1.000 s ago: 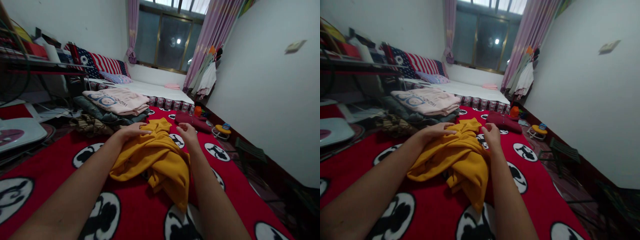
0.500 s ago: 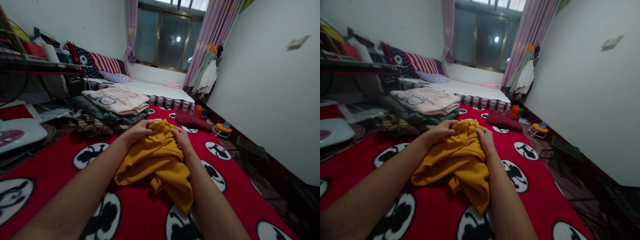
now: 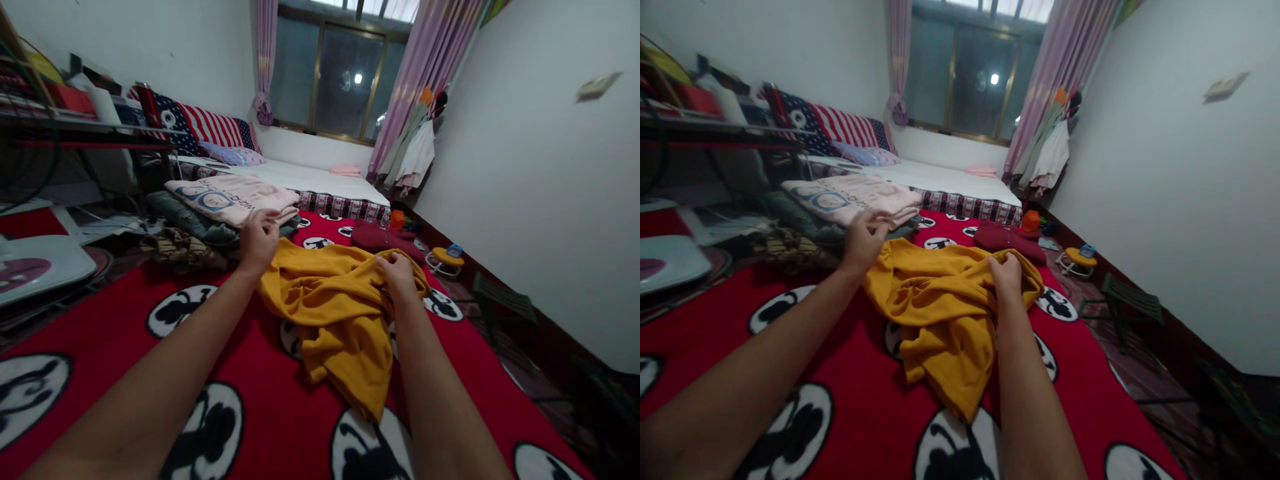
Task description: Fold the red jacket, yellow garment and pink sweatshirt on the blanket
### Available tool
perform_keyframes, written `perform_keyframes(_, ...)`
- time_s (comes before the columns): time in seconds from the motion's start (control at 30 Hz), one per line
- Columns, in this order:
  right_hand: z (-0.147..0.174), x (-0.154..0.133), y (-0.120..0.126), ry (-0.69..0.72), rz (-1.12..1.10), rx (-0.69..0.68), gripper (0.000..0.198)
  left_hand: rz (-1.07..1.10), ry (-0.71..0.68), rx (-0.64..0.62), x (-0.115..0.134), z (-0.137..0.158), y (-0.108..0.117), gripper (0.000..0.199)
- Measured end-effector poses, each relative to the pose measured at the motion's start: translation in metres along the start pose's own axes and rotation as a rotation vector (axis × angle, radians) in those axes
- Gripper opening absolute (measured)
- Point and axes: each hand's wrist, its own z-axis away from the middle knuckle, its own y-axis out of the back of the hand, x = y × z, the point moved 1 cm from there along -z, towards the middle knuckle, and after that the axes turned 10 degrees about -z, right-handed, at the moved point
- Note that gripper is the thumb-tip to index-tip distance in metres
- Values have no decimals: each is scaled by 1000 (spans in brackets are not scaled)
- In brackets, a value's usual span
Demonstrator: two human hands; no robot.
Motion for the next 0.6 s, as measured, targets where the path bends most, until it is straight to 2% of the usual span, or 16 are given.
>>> perform_keyframes(0.07,7,-10,-1,42,142,-140,17,49,-90,-391,20,17,-10,22)
perform_keyframes(0.1,11,-16,0,58,214,-213,18,93,-128,-603,28,27,-15,28)
perform_keyframes(0.17,18,-27,4,58,322,-334,18,153,-246,-961,42,50,-22,53)
perform_keyframes(0.2,20,-32,6,48,366,-377,18,153,-324,-1068,48,60,-24,68)
perform_keyframes(0.27,23,-40,10,35,411,-411,19,97,-465,-1147,57,75,-27,79)
perform_keyframes(0.33,23,-45,14,51,381,-376,22,66,-481,-1136,62,78,-28,61)
perform_keyframes(0.4,20,-48,16,75,288,-312,25,134,-345,-1066,63,67,-25,37)
perform_keyframes(0.43,19,-49,17,81,230,-280,26,199,-248,-980,61,56,-22,31)
perform_keyframes(0.5,17,-52,17,88,124,-219,25,344,-45,-671,48,29,-13,29)
perform_keyframes(0.6,19,-56,12,122,36,-189,23,474,201,-61,15,-9,8,29)
